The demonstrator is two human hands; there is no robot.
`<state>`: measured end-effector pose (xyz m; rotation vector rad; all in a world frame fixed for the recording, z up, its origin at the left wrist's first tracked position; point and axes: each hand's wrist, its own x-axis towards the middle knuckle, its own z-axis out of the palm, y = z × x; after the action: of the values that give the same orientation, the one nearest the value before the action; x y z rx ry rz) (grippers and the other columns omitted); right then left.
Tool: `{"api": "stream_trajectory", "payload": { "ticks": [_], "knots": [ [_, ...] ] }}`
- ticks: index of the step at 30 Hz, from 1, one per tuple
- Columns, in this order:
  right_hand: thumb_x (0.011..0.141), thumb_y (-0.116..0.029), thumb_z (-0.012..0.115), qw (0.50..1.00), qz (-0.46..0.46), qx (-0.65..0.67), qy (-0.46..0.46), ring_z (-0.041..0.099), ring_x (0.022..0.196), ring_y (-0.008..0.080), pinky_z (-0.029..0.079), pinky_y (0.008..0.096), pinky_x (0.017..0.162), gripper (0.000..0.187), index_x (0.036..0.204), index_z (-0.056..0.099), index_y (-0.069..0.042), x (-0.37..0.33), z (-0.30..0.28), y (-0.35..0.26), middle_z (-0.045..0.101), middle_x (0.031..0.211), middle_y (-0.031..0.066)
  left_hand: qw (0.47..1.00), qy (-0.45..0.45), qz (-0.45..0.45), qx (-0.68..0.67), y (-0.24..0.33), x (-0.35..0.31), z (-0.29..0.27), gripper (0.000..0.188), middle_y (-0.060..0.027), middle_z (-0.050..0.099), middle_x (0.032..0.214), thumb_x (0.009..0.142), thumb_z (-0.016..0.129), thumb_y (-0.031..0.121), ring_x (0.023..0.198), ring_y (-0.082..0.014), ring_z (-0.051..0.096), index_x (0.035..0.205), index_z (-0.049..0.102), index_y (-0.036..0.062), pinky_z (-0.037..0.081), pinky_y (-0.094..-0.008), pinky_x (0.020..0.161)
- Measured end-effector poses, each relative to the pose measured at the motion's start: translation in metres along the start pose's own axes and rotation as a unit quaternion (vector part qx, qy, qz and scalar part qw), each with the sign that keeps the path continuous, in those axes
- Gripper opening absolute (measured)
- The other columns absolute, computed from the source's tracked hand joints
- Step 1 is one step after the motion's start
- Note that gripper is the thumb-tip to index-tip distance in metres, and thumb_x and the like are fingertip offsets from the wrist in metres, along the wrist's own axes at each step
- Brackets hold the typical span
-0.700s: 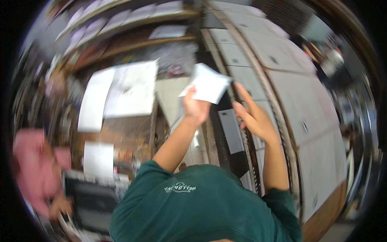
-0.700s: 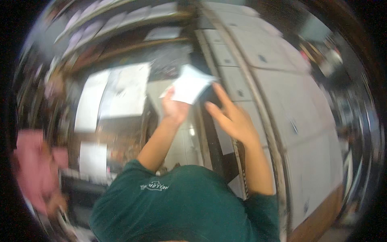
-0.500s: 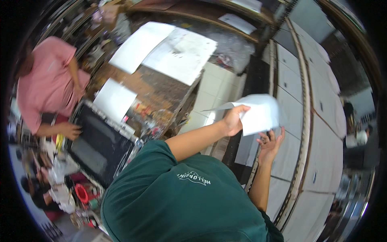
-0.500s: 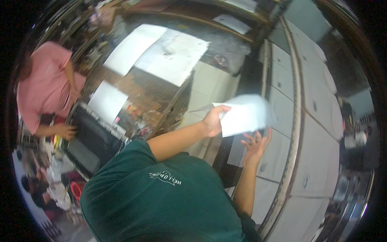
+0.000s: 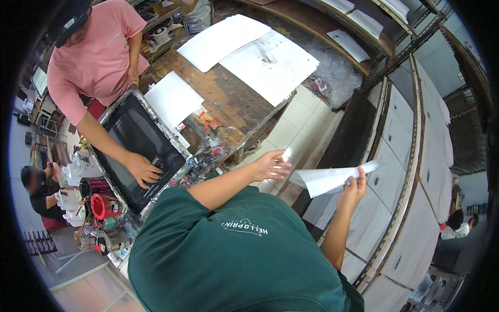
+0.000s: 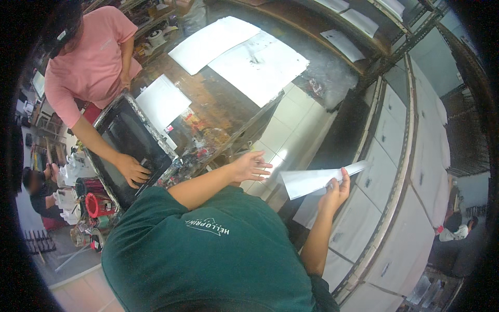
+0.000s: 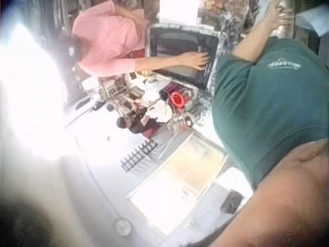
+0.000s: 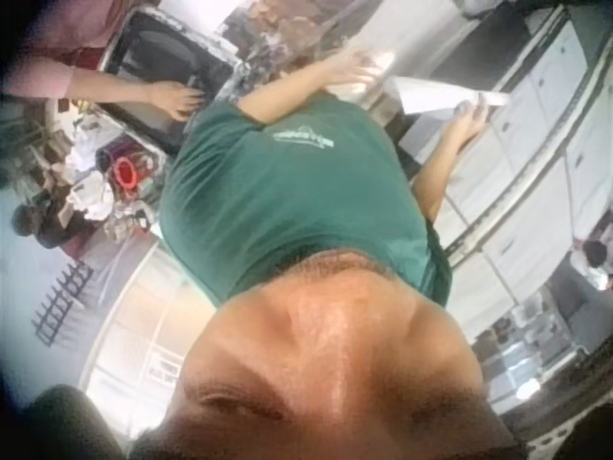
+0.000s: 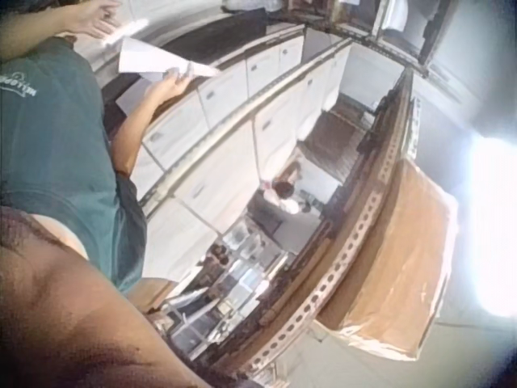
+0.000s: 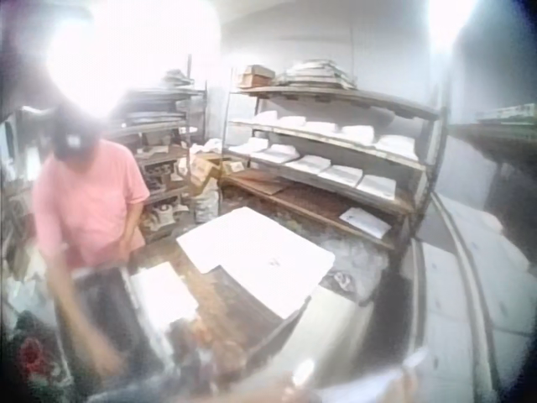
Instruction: The person repeatedly picks up white paper sheets from a table, places them into white envelopes, and stacks the envelopes on a metal shelving unit. Another person in a pink shirt works at the same table in the background.
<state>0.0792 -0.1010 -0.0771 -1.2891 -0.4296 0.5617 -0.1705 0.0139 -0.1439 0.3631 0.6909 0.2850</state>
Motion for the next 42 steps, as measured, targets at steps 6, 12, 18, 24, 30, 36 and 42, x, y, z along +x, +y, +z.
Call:
{"api": "stream_trajectory", "payload": {
  "ticks": [6,12,18,24,30,36,42],
  "knots": [
    [0.07,0.014,0.042,0.998,-0.028,-0.053,-0.034,0.052,0.077,0.0099,0.042,0.0196,0.063,0.055,0.123,0.046,-0.002,-0.007,-0.03,0.008,0.054,0.105,0.0071,0.994,0.086,0.057,-0.046,0.002,0.007,-0.028,0.035,-0.0095,0.054,0.109,0.08,0.055,0.048,0.1,-0.0223,0.05,0.081,0.047,0.0142,0.042,-0.035,0.082],
    [0.072,0.013,0.046,0.992,-0.017,-0.123,-0.032,0.053,0.078,0.009,0.043,0.0207,0.068,0.049,0.118,0.053,-0.003,-0.012,-0.061,0.016,0.054,0.104,0.0069,0.992,0.103,0.065,-0.044,0.004,0.02,-0.021,0.037,-0.0071,0.055,0.103,0.078,0.058,0.047,0.098,-0.0208,0.051,0.087,0.045,0.0133,0.041,-0.034,0.079],
    [0.069,0.016,0.043,0.984,-0.03,-0.165,-0.053,0.05,0.104,0.0168,0.036,0.0242,0.089,0.054,0.12,0.051,0.0,-0.016,-0.08,0.026,0.05,0.113,0.0091,0.992,0.11,0.05,-0.041,0.003,0.027,-0.015,0.032,-0.006,0.056,0.1,0.079,0.058,0.045,0.094,-0.0195,0.051,0.079,0.047,0.015,0.041,-0.0331,0.079],
    [0.071,0.014,0.044,0.979,-0.026,-0.201,-0.024,0.054,0.086,0.0121,0.042,0.0216,0.074,0.051,0.119,0.05,0.001,-0.028,-0.095,0.032,0.055,0.099,0.0071,0.993,0.106,0.051,-0.025,0.001,0.026,-0.011,0.036,-0.0064,0.054,0.103,0.079,0.057,0.046,0.097,-0.0194,0.05,0.089,0.045,0.0133,0.04,-0.0334,0.081],
    [0.074,0.011,0.046,0.984,-0.019,-0.176,0.0,0.047,0.061,0.0046,0.037,0.017,0.055,0.045,0.118,0.052,0.001,-0.042,-0.097,0.03,0.056,0.08,0.0005,0.99,0.121,0.06,-0.033,-0.004,0.027,-0.011,0.043,-0.007,0.054,0.105,0.078,0.058,0.047,0.099,-0.0197,0.049,0.098,0.044,0.0116,0.04,-0.0335,0.083],
    [0.075,0.012,0.046,0.978,-0.035,-0.205,-0.018,0.047,0.061,0.0037,0.036,0.0167,0.053,0.044,0.117,0.052,0.0,-0.036,-0.089,0.031,0.054,0.077,0.0002,0.987,0.127,0.075,-0.057,-0.005,0.02,-0.022,0.041,-0.0045,0.054,0.099,0.076,0.059,0.047,0.092,-0.0172,0.051,0.095,0.044,0.0128,0.04,-0.0325,0.077],
    [0.075,0.012,0.046,0.975,-0.015,-0.217,-0.054,0.052,0.077,0.0087,0.042,0.0195,0.07,0.043,0.116,0.053,0.0,-0.027,-0.084,0.037,0.057,0.095,0.0065,0.985,0.132,0.091,-0.066,-0.003,0.012,-0.028,0.04,-0.0049,0.054,0.099,0.077,0.059,0.046,0.093,-0.0176,0.051,0.094,0.044,0.0127,0.04,-0.0337,0.078]
  ]
}}
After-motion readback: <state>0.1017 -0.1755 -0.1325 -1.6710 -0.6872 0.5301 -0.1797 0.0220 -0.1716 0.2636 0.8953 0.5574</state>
